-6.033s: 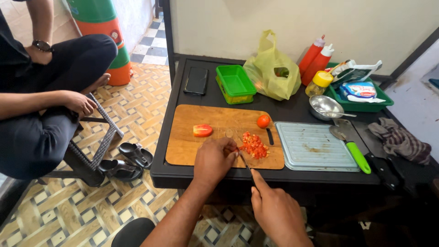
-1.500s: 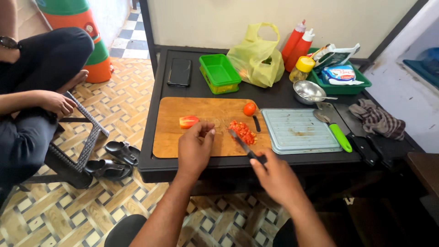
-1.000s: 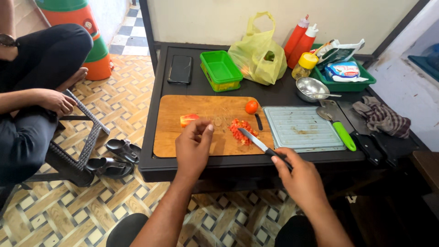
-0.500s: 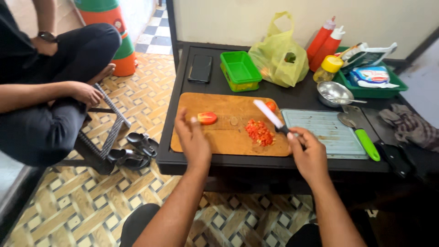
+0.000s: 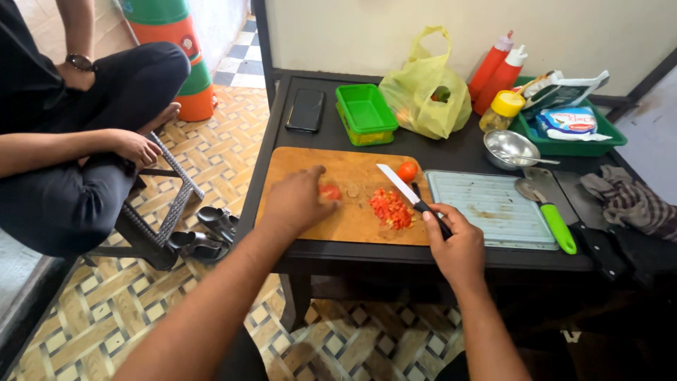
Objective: The person chops tomatoes on a wooden cutting board using a knife and moves the chopped pieces to the side of the board.
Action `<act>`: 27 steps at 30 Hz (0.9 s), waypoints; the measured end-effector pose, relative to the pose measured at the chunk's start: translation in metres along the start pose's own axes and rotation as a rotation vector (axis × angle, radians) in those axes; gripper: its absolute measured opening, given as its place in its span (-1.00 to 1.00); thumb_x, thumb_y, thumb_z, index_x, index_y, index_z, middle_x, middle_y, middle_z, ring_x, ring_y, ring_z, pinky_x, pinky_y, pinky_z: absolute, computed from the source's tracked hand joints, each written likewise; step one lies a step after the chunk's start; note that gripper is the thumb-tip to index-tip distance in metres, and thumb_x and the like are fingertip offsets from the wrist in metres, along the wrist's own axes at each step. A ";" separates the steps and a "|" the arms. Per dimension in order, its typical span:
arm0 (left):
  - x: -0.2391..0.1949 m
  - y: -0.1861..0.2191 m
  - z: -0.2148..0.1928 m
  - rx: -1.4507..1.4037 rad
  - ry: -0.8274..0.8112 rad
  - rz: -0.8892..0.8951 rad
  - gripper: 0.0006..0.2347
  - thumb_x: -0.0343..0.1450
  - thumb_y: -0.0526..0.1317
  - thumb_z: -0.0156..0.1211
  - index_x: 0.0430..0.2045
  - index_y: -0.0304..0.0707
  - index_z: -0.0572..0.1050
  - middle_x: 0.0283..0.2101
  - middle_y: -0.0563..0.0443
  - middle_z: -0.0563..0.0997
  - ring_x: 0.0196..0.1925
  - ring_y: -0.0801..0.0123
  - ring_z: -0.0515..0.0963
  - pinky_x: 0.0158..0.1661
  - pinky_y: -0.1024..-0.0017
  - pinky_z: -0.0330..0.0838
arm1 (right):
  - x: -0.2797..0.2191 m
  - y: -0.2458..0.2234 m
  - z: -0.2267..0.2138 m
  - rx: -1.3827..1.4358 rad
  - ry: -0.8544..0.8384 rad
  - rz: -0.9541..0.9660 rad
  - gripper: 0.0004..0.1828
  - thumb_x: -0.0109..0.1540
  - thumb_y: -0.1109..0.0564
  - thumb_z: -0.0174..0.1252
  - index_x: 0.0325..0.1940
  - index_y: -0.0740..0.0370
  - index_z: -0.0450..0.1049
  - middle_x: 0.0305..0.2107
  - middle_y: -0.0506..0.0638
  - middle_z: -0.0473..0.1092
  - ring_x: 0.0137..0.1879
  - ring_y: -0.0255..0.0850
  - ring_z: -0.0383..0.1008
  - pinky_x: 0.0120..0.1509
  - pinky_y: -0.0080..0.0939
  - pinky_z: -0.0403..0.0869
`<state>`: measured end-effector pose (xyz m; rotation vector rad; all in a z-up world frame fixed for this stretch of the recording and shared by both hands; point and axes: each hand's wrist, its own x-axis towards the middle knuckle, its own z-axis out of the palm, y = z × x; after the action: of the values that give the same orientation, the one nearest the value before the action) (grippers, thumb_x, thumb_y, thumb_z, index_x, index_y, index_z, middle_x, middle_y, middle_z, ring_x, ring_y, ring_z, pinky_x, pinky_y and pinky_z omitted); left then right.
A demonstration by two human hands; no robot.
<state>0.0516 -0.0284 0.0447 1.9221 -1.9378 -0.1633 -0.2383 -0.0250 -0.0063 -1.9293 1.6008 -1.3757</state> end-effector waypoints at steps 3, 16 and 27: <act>-0.017 0.025 -0.002 -0.025 -0.082 -0.049 -0.30 0.21 0.28 0.38 0.13 -0.15 0.44 -0.05 -0.17 0.62 0.10 0.05 0.58 0.08 0.13 0.45 | -0.001 -0.002 0.000 -0.032 -0.004 0.023 -0.72 0.22 0.02 0.34 -0.05 0.19 0.62 -0.58 0.05 0.53 -0.49 -0.30 0.48 -0.37 -0.24 0.40; -0.028 0.007 0.030 -0.291 0.078 0.174 -0.42 0.09 0.17 0.50 -0.10 -0.15 0.61 0.00 -0.06 0.62 0.12 0.04 0.55 0.11 0.07 0.35 | -0.009 0.009 -0.003 0.216 -0.037 0.006 -0.72 0.40 0.12 0.04 0.14 0.33 0.34 -0.48 0.02 0.44 -0.37 -0.33 0.41 -0.29 -0.26 0.38; -0.026 -0.006 0.039 -0.362 0.152 0.265 -0.49 0.12 0.08 0.47 -0.13 -0.19 0.64 -0.06 -0.10 0.65 0.08 -0.01 0.57 0.06 0.06 0.39 | -0.076 -0.093 0.016 -0.420 -0.437 0.085 -0.41 0.30 -0.08 0.00 0.44 -0.06 0.21 -0.59 0.29 0.50 -0.37 0.27 0.56 -0.27 0.30 0.48</act>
<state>0.0419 -0.0109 0.0016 1.3953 -1.8878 -0.2625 -0.1642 0.0683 0.0158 -2.1594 1.8094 -0.5503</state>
